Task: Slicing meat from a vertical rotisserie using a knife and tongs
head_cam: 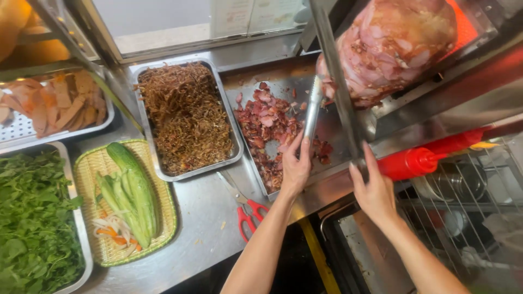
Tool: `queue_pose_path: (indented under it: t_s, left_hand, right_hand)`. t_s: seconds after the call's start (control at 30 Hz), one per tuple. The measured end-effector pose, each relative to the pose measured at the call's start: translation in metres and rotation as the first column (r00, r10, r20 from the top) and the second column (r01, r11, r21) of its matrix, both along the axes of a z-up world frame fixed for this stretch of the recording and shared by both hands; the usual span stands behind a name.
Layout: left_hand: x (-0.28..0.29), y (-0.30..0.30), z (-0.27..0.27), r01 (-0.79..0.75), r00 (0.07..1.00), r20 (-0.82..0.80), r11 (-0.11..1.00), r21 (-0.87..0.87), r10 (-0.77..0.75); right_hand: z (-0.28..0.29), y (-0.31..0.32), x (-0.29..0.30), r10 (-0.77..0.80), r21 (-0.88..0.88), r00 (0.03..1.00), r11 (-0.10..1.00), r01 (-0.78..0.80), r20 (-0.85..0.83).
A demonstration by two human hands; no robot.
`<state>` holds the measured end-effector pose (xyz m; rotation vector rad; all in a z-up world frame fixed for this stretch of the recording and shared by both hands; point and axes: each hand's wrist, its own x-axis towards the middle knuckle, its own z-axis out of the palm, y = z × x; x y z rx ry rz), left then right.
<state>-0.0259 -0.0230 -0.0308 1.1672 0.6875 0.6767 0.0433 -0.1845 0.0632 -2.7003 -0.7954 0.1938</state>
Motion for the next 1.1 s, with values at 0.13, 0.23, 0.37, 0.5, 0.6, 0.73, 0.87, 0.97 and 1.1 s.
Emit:
queue_pose_path:
  t_s: [0.13, 0.23, 0.37, 0.5, 0.6, 0.73, 0.87, 0.97, 1.1]
  left_hand:
    - [-0.001, 0.002, -0.009, -0.072, 0.997, 0.039, 0.988, 0.135, 0.068]
    - [-0.028, 0.008, 0.004, -0.028, 0.999, 0.026, 0.999, -0.017, 0.028]
    - [-0.037, -0.003, 0.008, -0.001, 0.998, 0.058, 1.000, 0.009, 0.000]
    - [-0.052, 0.001, 0.038, -0.003, 0.995, -0.102, 0.992, -0.126, -0.010]
    - [-0.064, 0.010, 0.078, 0.056, 0.948, -0.316, 0.997, 0.060, -0.034]
    - [-0.073, 0.013, 0.057, 0.157, 0.792, -0.591, 0.887, 0.435, 0.150]
    - [-0.103, 0.020, 0.059, 0.384, 0.667, -0.737, 0.798, 0.465, 0.107]
    - [-0.119, 0.027, 0.046, 0.399, 0.692, -0.714, 0.768, 0.500, 0.105]
    - [-0.133, 0.038, 0.037, 0.402, 0.655, -0.750, 0.797, 0.450, 0.092]
  right_hand:
    - [0.025, 0.039, 0.003, 0.155, 0.098, 0.986, 0.982, -0.160, 0.058]
    - [-0.021, -0.075, -0.047, -0.092, -0.072, 0.988, 0.994, 0.083, -0.127]
    - [-0.026, -0.090, -0.047, -0.030, -0.009, 0.984, 1.000, 0.029, -0.177]
    - [-0.003, -0.066, -0.050, 0.028, 0.119, 0.995, 0.993, -0.016, -0.092]
    - [0.000, -0.071, -0.054, 0.027, 0.165, 0.997, 0.986, -0.015, -0.071]
    - [0.003, -0.077, -0.064, 0.038, 0.251, 0.996, 0.966, -0.056, 0.075]
    - [0.005, -0.078, -0.082, -0.037, 0.235, 0.998, 0.972, 0.025, 0.045]
    - [-0.018, -0.078, -0.101, -0.024, 0.243, 0.988, 0.970, -0.015, 0.153]
    - [-0.028, -0.047, -0.113, -0.106, 0.168, 0.991, 0.982, 0.090, 0.087]
